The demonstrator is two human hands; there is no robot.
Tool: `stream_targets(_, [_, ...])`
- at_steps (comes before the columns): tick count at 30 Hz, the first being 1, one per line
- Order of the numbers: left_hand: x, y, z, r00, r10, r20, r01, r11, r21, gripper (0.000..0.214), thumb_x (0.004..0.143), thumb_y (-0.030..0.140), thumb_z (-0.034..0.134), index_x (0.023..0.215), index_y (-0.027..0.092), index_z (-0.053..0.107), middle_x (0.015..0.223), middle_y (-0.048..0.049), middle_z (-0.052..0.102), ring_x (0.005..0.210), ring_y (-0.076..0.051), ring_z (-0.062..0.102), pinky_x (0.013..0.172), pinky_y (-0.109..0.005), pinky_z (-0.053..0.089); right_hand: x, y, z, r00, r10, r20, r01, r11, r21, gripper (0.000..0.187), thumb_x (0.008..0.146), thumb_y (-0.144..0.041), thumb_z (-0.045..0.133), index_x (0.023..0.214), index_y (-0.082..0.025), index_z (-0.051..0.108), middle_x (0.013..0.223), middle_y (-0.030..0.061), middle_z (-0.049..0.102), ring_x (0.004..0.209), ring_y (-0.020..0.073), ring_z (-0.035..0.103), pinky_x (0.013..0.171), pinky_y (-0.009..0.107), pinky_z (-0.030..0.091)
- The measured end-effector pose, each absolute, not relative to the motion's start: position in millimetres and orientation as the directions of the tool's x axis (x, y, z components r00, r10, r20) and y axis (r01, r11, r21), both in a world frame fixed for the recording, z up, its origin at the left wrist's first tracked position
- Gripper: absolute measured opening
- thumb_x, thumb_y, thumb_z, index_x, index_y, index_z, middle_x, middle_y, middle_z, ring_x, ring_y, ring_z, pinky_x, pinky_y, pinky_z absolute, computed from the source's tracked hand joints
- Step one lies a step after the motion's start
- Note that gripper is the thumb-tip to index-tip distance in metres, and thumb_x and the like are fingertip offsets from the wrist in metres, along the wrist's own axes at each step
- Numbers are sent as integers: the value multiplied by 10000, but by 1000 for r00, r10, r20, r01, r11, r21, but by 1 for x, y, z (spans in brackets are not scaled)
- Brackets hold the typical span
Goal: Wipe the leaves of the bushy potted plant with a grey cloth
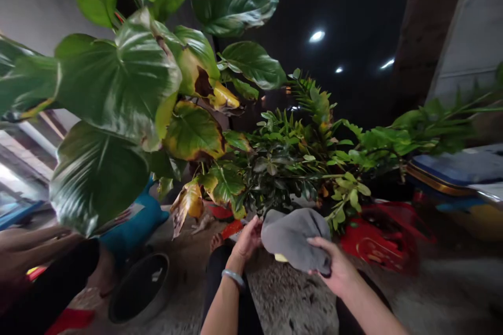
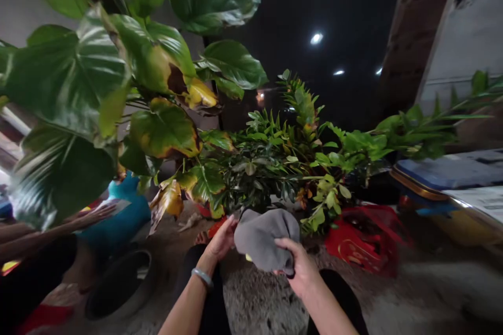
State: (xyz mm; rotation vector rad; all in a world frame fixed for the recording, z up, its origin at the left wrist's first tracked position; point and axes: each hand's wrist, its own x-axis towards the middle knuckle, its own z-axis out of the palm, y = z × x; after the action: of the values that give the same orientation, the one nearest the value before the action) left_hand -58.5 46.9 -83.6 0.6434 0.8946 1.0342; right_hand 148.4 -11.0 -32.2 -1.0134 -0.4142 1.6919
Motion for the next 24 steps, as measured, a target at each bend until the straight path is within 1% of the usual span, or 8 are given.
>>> stream_targets(3, [-43,28,-80,305,918,-254,-532,385,754,471,535,509,805,845,169,704,920,-121,736,1064,-322,618,913,-427,453,152,-29,-40,-3,908,-418,-514,-360,-779,281,386,-227,799,642,-186,690,634,25,709,627,224,636,612,348,493])
stream_targets(5, [-32,15,-77,361,900,-243,-535,414,737,427,506,446,831,809,172,705,910,-121,738,1069,-331,620,936,-440,446,157,-29,-33,-8,921,-389,-469,-347,-812,320,385,-232,789,691,-177,714,659,40,721,679,254,651,662,371,491])
stream_targets(9, [-14,-1,-72,356,908,-222,-604,405,687,426,416,388,876,733,169,693,755,-86,726,865,-300,673,816,-407,499,168,-21,-15,-19,936,-352,-505,-313,-805,429,389,-262,796,807,-185,736,690,56,736,758,308,679,712,406,494])
stream_targets(12, [-3,-5,-68,229,936,-267,-632,352,690,451,357,290,892,728,154,673,665,-39,692,646,-204,636,660,-327,496,171,-27,-16,14,933,-360,-586,-284,-759,475,396,-335,842,840,-206,733,732,58,752,853,330,691,821,451,499])
stream_targets(14, [4,-5,-65,110,941,-320,-636,314,705,468,326,252,888,717,154,650,627,-13,668,581,-170,597,612,-304,476,167,-38,-23,12,925,-379,-627,-288,-723,474,408,-393,863,824,-208,728,759,63,759,893,331,690,867,466,496])
stream_targets(17, [12,-6,-60,-43,943,-331,-627,233,743,475,339,278,877,740,167,648,683,-25,691,647,-194,617,671,-323,485,152,-55,-36,-35,919,-392,-638,-323,-699,477,408,-398,882,814,-204,725,777,53,760,926,324,688,896,463,499])
stream_targets(19, [14,-8,-58,-82,949,-305,-599,198,776,482,353,293,873,768,171,660,731,-42,712,701,-217,630,713,-336,489,141,-62,-40,-16,920,-393,-625,-316,-714,467,394,-369,892,793,-194,724,767,43,755,940,311,683,901,437,503])
stream_targets(24, [6,-10,-54,-5,968,-249,-544,207,813,545,324,316,903,799,154,692,717,-56,715,689,-229,627,707,-346,490,136,-61,-46,87,914,-396,-573,-279,-771,480,369,-279,887,815,-196,730,756,21,752,811,281,690,763,389,541])
